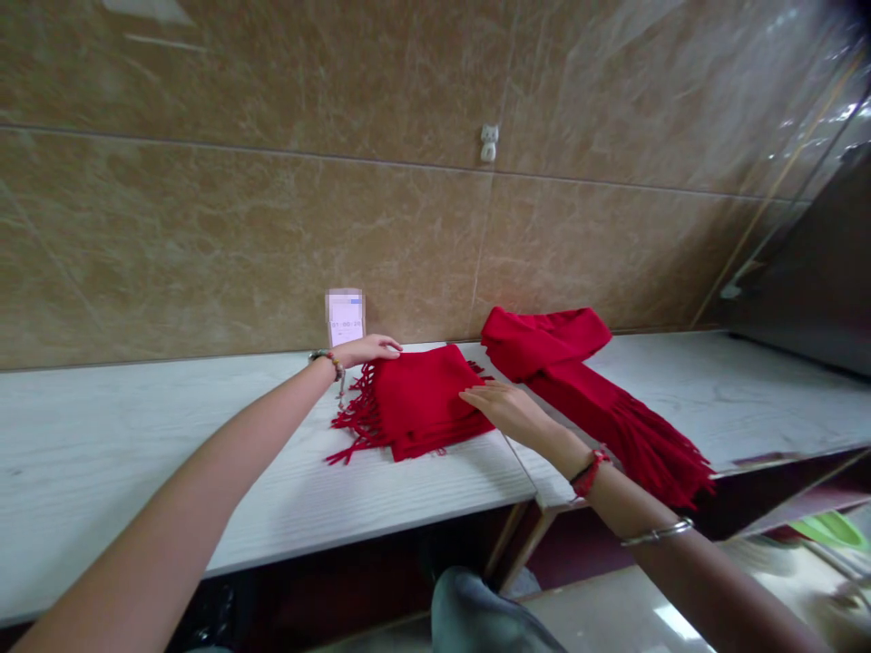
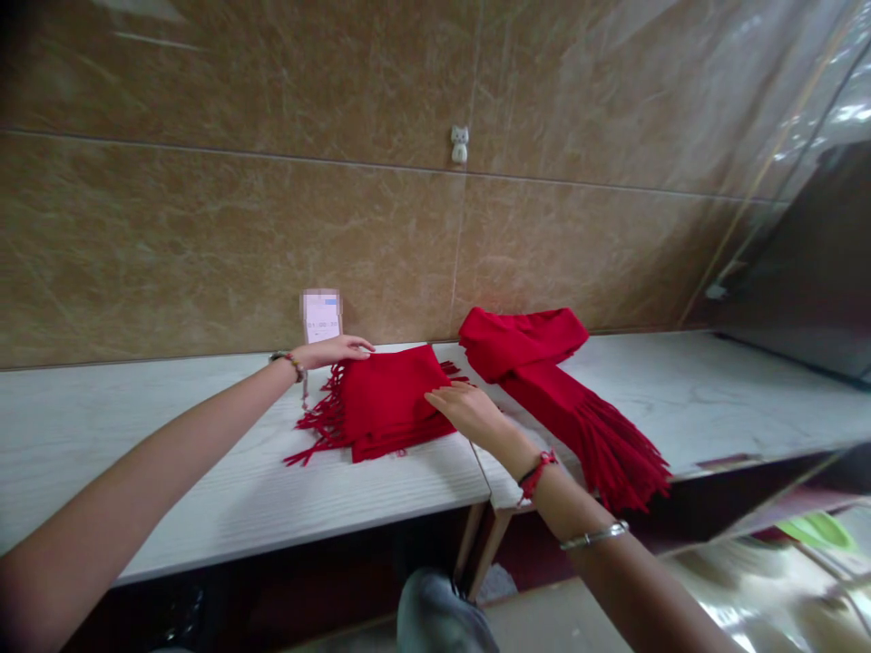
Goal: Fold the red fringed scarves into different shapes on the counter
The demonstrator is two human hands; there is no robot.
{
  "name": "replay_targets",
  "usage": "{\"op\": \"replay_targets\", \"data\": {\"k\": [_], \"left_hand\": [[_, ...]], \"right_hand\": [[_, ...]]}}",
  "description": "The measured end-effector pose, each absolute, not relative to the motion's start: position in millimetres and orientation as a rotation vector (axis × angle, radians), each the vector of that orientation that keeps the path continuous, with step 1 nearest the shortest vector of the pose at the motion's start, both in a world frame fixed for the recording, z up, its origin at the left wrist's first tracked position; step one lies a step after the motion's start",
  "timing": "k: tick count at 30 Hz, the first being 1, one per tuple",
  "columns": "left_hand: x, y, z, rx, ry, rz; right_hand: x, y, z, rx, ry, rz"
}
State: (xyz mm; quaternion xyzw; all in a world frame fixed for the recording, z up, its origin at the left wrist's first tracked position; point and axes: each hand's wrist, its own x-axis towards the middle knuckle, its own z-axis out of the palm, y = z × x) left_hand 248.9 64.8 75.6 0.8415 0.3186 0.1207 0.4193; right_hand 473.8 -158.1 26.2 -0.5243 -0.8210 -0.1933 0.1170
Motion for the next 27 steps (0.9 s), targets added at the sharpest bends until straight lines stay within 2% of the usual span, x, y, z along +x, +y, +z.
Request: {"op": "replay_targets", "data": {"k": [5, 8, 13, 16, 19, 27], "left_hand": [[258, 61, 79, 2.053, 0.858, 0.339], [258, 55, 70, 2.266, 1.083, 0.403], [245, -6, 49, 2.677, 0.971, 0.851], [235, -57, 41, 2.936, 0.779, 0.679], [236, -88, 38, 3.067, 0.813, 0.498], [277, -99, 53, 3.119, 1.012, 0.459]], "right_hand": [[483, -164, 24, -1.677, -2.206, -0.385], [487, -168, 18, -1.571, -2.295, -0.475], [472, -162, 14, -1.391, -2.377, -0.667], [460, -154, 15, -1.431, -2.411, -0.579], [453, -149, 19, -1.597, -2.367, -0.382], [453, -142, 39, -1.76, -2.167, -0.139]]}}
